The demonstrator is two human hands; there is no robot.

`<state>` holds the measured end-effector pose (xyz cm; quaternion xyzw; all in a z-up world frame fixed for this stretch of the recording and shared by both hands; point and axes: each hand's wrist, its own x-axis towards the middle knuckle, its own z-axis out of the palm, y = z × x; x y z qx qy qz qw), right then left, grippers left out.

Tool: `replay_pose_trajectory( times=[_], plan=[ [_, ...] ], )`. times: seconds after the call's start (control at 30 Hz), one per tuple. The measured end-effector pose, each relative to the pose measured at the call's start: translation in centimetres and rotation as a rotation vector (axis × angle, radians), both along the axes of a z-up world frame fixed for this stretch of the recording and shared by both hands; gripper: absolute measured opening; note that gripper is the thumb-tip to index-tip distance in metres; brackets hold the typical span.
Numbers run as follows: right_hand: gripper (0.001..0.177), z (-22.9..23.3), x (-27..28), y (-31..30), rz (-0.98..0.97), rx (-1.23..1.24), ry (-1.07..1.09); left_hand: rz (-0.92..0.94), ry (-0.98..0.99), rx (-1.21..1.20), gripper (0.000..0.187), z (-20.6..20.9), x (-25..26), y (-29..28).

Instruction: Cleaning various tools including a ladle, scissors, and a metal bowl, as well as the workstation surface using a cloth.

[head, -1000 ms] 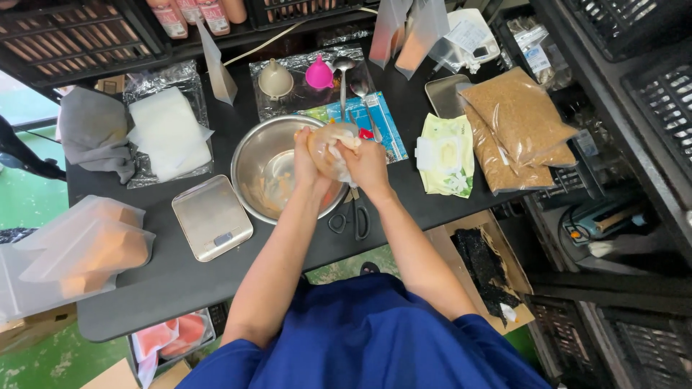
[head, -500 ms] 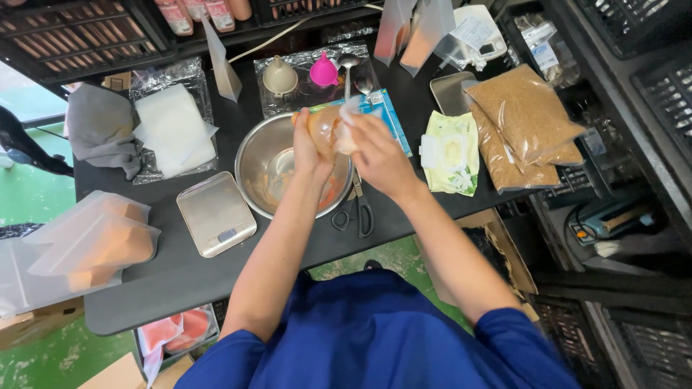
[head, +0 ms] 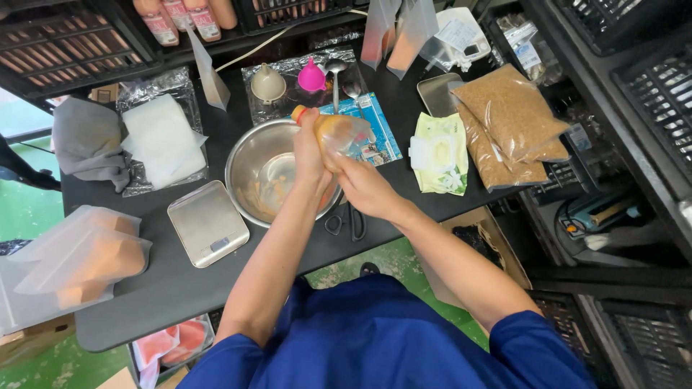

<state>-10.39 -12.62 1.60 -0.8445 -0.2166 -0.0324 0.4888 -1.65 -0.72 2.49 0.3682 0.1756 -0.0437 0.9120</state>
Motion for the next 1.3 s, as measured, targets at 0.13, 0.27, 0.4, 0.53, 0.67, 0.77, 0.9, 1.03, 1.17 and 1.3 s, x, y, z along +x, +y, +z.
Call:
replay_pose_trajectory(
  times=[0.13, 0.27, 0.4, 0.53, 0.67, 0.77, 0.9, 1.03, 1.17, 1.3],
  plan=[
    [0.036, 3.0, -1.5, 0.6, 0.039, 0.466, 0.267, -0.019, -0.054, 0.02, 0.048, 0.7, -1.3, -0.8],
    [0.045, 4.0, -2.2, 1.7, 0.026, 1.126, 0.517, -0.064, -0.101, -0.173, 0.043, -0.2, -1.8, -1.6],
    [0.051, 2.7, -1.1, 0.8, 0.064, 1.363, 0.528, -0.197, -0.148, -0.188, 0.056, 0.1, -2.3, -2.0],
    [0.054, 2.9, -1.4, -1.3, -0.01, 0.986, 0.318, -0.415, -0.139, -0.021, 0.071, -0.4, -0.6, -0.9],
    [0.028, 4.3, -2.6, -2.9, -0.196, -0.293, -0.356, -0.66, 0.032, -0.191, 0.061, -5.4, 3.8, -0.4],
    [0.016, 4.9, -3.4, -2.5, -0.234, -0.655, -0.627, -0.628, 0.094, -0.292, 0.049, -2.2, 1.6, -1.4],
    [0.026, 12.1, -6.0, -0.4, -0.268, -0.529, -0.471, -0.582, 0.088, -0.22, 0.042, 0.9, -1.7, -3.9],
    [0.021, 5.7, -4.7, -2.3, -0.362, -0.406, -0.329, -0.602, 0.03, -0.146, 0.038, -1.2, 0.6, -7.0],
    [0.025, 0.0, -2.4, -5.1, -0.483, -0.1, -0.064, -0.609, 0.066, -0.153, 0.024, 1.9, -1.1, -8.1],
    [0.025, -0.3, -2.1, -6.4, -0.46, 0.249, 0.121, -0.6, 0.092, -0.27, 0.019, 1.6, -1.2, -9.3]
  ],
)
